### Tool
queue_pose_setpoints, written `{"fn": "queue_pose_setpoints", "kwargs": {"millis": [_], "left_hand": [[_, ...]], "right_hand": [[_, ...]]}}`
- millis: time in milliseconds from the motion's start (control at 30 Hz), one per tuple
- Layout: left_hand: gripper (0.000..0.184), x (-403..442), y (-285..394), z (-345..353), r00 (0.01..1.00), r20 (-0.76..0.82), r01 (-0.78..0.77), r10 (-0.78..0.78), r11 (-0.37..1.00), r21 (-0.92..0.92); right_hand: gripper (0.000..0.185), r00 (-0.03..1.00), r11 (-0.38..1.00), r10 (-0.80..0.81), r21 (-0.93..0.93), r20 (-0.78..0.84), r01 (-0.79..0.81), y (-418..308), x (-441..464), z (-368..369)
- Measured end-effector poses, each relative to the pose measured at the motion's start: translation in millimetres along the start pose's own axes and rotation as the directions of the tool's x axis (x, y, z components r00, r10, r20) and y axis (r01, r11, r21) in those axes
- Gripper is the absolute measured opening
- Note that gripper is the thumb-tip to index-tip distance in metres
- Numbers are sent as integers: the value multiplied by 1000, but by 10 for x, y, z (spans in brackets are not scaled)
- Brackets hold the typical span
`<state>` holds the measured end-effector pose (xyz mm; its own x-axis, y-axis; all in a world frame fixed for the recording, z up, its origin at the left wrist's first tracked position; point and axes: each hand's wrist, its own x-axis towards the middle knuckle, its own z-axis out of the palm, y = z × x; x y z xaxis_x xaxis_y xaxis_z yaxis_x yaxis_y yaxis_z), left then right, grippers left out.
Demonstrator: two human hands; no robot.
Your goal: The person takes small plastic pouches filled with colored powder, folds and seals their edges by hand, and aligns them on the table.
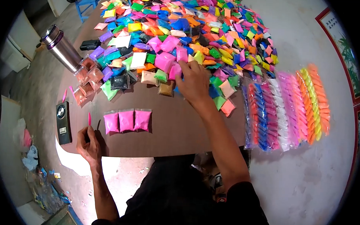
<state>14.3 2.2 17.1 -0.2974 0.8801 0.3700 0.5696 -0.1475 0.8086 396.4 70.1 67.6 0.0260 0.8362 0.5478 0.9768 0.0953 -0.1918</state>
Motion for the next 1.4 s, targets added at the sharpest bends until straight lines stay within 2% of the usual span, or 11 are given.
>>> {"fn": "queue_pose_setpoints", "kwargs": {"millis": [367,500,567,600,633,700,967,1133,1167,1233,1400], "left_hand": [[19,-2,37,17,1000,-10,0,-1,997,-74],[19,-7,16,29,999,-8,33,-34,994,-105],[19,-4,1,22,1000,-17,-10,9,999,-52],[19,-4,-9,18,1000,-14,-19,18,998,-56],[18,-3,-20,19,999,-14,-39,38,998,-59],[17,-9,-23,28,998,-13,-69,68,995,-66],[9,-2,-75,25,949,7,-307,316,919,247],[18,-24,60,-38,872,-40,-472,488,860,194],[19,-126,198,-48,950,-37,-308,310,950,50],[23,-331,428,-80,956,203,-177,214,967,-183],[41,-1092,965,208,779,603,105,172,913,-395]], "right_hand": [[30,997,997,66,48,-38,-65,8,-56,-27],[36,967,951,254,185,-10,-248,-90,-242,-171],[40,882,713,453,540,134,-448,-158,-447,-231],[40,872,577,442,678,210,-456,-87,-651,-162],[40,871,577,448,679,201,-453,-171,-765,-252],[28,758,231,463,763,459,-604,-363,-991,-461],[15,684,-46,472,789,557,-612,-559,-1689,-738],[14,623,-167,486,765,613,-623,-724,-1919,-829],[15,664,-147,478,797,575,-585,-732,-1967,-810],[16,696,-144,468,824,545,-548,-816,-2064,-786],[20,761,-138,397,853,513,-503,-1082,-2211,-778]]}}
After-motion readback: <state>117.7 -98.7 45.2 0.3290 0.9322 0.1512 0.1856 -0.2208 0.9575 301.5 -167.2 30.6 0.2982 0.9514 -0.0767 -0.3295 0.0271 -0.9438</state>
